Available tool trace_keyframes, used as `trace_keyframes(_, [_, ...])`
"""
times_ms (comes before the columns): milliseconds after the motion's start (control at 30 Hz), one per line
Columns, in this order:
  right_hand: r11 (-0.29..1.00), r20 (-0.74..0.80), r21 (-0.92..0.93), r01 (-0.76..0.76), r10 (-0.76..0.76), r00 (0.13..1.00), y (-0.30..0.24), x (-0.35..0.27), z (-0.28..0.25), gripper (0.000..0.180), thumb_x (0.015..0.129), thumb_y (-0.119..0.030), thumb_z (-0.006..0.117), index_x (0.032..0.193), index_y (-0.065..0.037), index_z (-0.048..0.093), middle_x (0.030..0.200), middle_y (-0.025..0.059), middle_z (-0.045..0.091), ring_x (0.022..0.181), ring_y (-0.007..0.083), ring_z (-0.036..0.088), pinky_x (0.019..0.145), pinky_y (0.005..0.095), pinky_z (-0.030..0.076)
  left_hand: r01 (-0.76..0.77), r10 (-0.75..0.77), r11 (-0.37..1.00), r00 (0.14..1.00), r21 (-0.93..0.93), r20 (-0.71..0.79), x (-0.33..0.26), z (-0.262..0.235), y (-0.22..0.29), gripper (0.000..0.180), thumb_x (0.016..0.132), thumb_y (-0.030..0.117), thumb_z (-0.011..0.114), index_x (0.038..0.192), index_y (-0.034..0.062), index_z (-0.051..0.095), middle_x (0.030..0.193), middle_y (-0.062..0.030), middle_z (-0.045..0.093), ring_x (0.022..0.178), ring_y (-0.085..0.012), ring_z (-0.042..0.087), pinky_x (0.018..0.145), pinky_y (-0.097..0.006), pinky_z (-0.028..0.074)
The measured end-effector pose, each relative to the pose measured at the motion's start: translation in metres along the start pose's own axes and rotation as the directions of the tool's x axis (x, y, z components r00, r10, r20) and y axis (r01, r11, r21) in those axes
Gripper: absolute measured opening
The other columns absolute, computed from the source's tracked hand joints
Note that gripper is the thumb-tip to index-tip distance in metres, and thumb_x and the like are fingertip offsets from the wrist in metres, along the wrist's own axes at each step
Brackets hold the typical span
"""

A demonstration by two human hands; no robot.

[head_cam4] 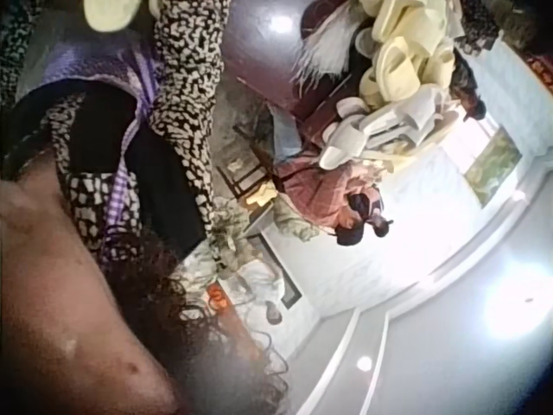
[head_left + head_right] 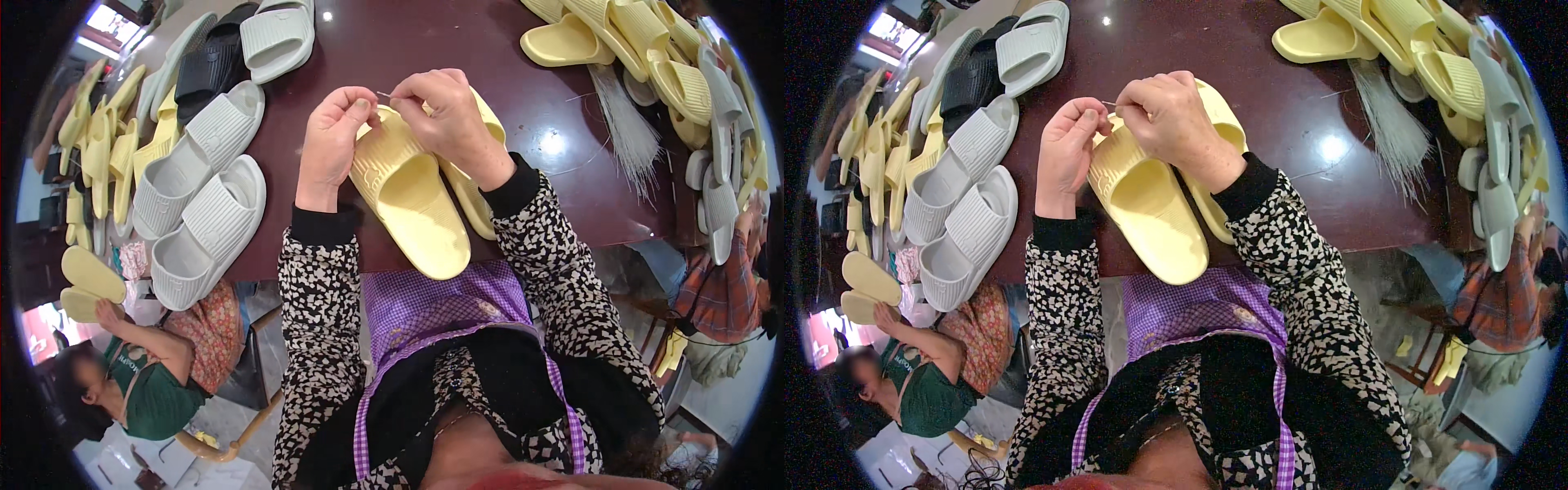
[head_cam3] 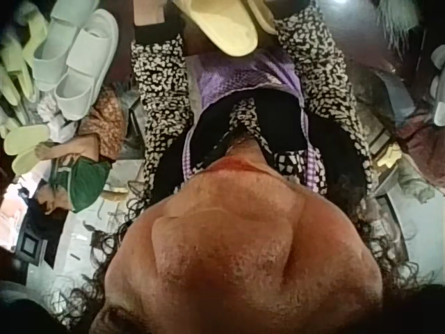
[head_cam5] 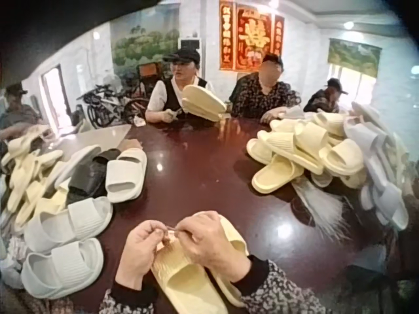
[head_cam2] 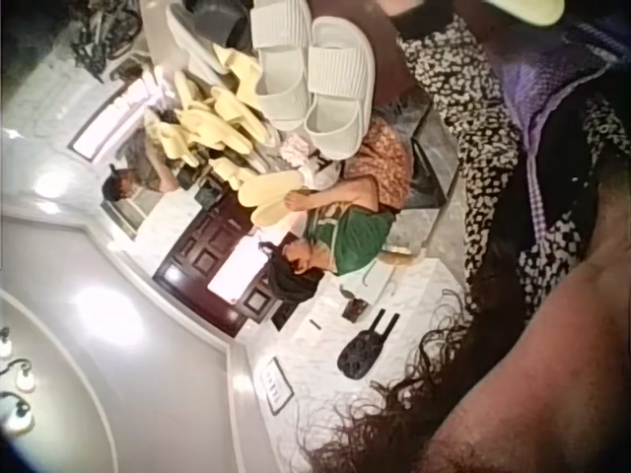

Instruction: The person pairs slippers by threading plastic ties through them by hand, fastening each pair together and placing them on the table.

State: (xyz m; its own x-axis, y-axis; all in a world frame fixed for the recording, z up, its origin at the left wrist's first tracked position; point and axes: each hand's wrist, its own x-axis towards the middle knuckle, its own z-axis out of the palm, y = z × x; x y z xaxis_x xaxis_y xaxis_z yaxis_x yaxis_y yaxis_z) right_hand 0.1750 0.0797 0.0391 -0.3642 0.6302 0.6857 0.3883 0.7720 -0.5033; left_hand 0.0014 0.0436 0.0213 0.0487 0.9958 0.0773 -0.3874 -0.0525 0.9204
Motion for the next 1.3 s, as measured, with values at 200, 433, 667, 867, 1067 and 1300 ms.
trace_keyframes(200, [0.999,-0.049,0.052,0.004,-0.002,0.999,-0.003,0.001,-0.003,0.004,0.076,-0.006,0.067,0.077,-0.009,0.065,0.070,0.0001,0.063,0.067,0.0168,0.058,0.078,0.0312,0.039,-0.055,0.055,0.998,0.995,-0.003,-0.080,0.004,0.009,-0.002,0.010,0.093,0.007,0.055,0.099,-0.0008,0.057,0.084,-0.0023,0.059,0.075,-0.0095,0.055,0.071,-0.023,0.047])
trace_keyframes(433, [0.997,-0.053,0.056,0.057,-0.054,0.997,-0.001,0.003,-0.006,0.003,0.077,-0.007,0.067,0.078,-0.010,0.065,0.071,-0.0006,0.064,0.067,0.0159,0.059,0.078,0.0310,0.038,-0.022,0.023,1.000,0.998,0.022,-0.052,0.006,0.018,-0.002,0.008,0.093,0.006,0.055,0.098,-0.0002,0.057,0.086,-0.0035,0.060,0.074,-0.0095,0.056,0.069,-0.021,0.047])
trace_keyframes(667, [0.995,-0.035,0.071,-0.074,0.077,0.996,-0.001,0.005,-0.011,0.005,0.079,-0.010,0.065,0.078,-0.005,0.065,0.069,0.0045,0.064,0.066,0.0197,0.059,0.076,0.0325,0.041,-0.052,0.062,0.988,0.996,0.146,-0.061,0.005,0.027,0.001,0.008,0.092,0.005,0.056,0.098,-0.0004,0.058,0.085,-0.0020,0.060,0.075,-0.0075,0.056,0.067,-0.020,0.047])
trace_keyframes(867, [0.965,-0.002,0.196,-0.174,0.178,0.984,0.007,0.006,-0.008,0.008,0.080,-0.007,0.064,0.080,0.000,0.064,0.066,0.0096,0.063,0.062,0.0213,0.060,0.065,0.0322,0.045,-0.084,0.132,0.927,0.985,0.364,-0.110,0.004,0.030,-0.002,0.008,0.091,0.006,0.058,0.095,-0.0002,0.060,0.082,-0.0003,0.061,0.073,-0.0054,0.055,0.064,-0.018,0.045])
trace_keyframes(1067, [0.921,0.006,0.315,-0.228,0.238,0.971,0.007,0.005,-0.011,0.007,0.080,-0.005,0.063,0.081,0.002,0.064,0.065,0.0115,0.063,0.059,0.0187,0.060,0.056,0.0297,0.046,-0.046,0.068,0.983,0.991,0.178,-0.120,0.008,0.025,0.001,0.009,0.090,0.008,0.060,0.093,0.0004,0.062,0.080,-0.0012,0.062,0.069,-0.0059,0.053,0.062,-0.018,0.043])
trace_keyframes(1300, [0.950,-0.002,0.260,-0.174,0.181,0.984,0.007,0.003,-0.013,0.006,0.078,-0.004,0.064,0.078,0.001,0.064,0.063,0.0109,0.062,0.057,0.0195,0.059,0.056,0.0307,0.045,-0.005,0.014,0.996,0.994,0.088,-0.112,0.007,0.026,0.002,0.009,0.089,0.007,0.060,0.093,0.0000,0.062,0.080,-0.0030,0.062,0.067,-0.0071,0.053,0.063,-0.019,0.043])
